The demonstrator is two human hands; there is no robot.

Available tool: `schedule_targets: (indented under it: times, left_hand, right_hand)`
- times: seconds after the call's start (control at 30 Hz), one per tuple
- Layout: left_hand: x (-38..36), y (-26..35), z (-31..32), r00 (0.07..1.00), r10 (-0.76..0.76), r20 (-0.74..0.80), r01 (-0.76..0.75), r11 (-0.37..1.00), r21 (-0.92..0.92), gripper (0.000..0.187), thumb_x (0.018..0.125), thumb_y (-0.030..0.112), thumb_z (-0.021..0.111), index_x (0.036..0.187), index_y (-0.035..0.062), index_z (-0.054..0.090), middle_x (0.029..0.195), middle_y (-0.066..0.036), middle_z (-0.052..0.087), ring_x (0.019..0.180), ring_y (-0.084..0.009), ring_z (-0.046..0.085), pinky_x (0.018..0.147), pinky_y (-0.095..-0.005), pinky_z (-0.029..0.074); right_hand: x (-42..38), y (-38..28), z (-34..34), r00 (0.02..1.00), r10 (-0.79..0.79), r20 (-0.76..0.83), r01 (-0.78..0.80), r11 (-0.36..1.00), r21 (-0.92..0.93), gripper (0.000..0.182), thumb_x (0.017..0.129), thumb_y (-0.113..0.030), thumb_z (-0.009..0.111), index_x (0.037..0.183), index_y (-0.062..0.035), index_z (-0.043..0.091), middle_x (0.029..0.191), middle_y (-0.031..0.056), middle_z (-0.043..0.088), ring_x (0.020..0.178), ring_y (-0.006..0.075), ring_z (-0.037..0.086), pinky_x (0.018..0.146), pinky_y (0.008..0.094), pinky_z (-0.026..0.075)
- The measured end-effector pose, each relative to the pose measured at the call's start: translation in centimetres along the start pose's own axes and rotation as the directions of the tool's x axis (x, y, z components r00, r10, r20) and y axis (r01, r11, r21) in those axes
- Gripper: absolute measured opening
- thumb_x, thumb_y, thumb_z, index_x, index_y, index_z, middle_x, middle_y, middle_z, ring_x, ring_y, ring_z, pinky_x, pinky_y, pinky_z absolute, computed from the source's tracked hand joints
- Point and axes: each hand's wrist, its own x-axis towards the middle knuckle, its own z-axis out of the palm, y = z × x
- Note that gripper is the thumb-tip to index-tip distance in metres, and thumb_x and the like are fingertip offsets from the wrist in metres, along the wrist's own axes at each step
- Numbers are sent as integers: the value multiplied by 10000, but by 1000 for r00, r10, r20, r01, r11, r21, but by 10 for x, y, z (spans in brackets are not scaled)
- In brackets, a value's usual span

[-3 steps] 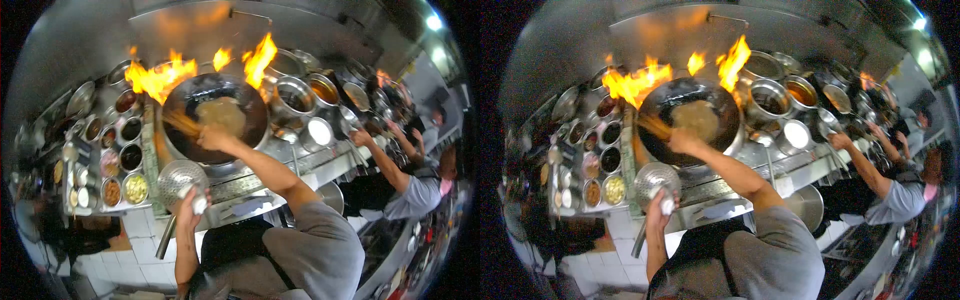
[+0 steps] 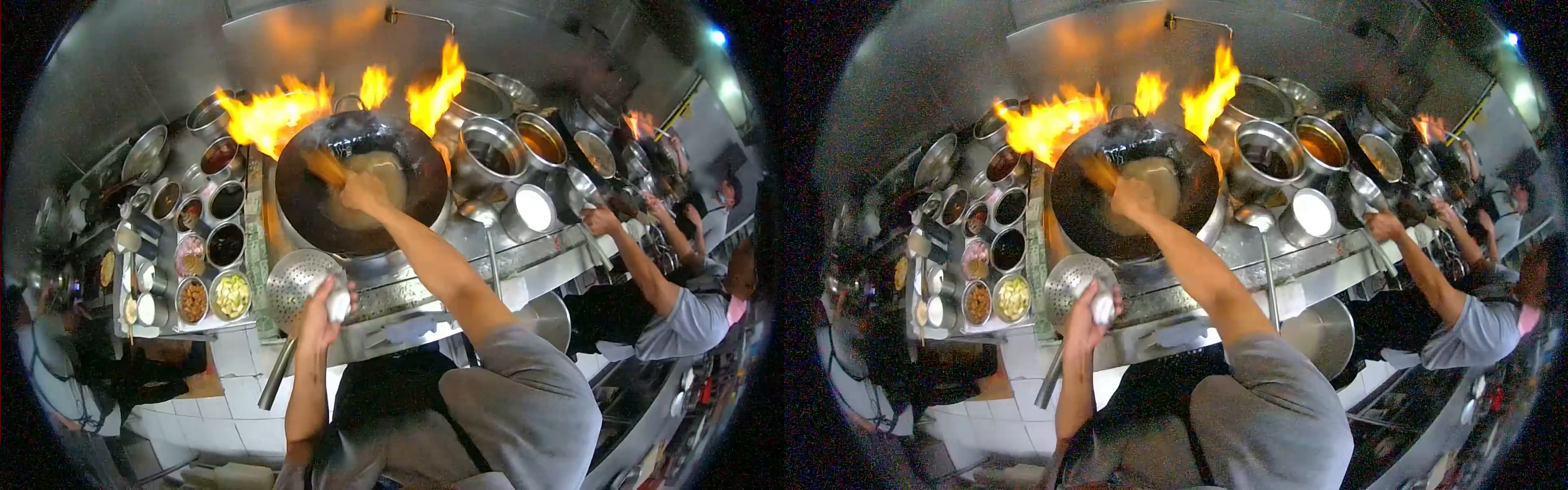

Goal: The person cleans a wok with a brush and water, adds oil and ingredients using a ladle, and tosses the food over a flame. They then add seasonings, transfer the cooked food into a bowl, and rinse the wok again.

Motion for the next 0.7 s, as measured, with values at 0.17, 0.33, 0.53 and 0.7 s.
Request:
schedule_targets:
  times: [0.17,0.33,0.53,0.7]
  left_hand:
    - [23,0,2,999,-38,31,40,995,-95,510,974,505,354,1095,34,509,910,-178,634,774,-288,632,652,-407,540]
    - [44,-1,-7,985,-151,80,168,941,-293,610,932,616,293,1194,105,497,1040,-209,612,886,-392,616,735,-518,522]
    - [102,7,-26,999,37,2,-37,998,50,613,862,683,418,1145,157,556,973,-42,632,798,-242,599,705,-389,507]
    - [43,18,23,995,72,-63,-56,973,223,651,868,650,464,1338,199,435,1170,-80,559,917,-281,587,708,-360,487]
  right_hand:
    - [-40,-7,-22,1000,25,20,-26,996,90,360,822,-283,560,1087,-47,618,912,210,676,852,369,666,752,473,529]
    - [-108,23,-85,989,-81,127,90,993,-71,370,793,-358,625,1038,-84,666,932,162,683,858,360,661,738,473,526]
    - [-177,51,-104,955,149,-255,-99,975,197,459,724,-352,664,1137,-155,630,827,189,667,795,355,659,683,471,521]
    - [-204,93,-60,932,288,-218,-280,958,66,398,752,-282,661,1107,-106,622,771,154,670,746,324,672,615,425,527]
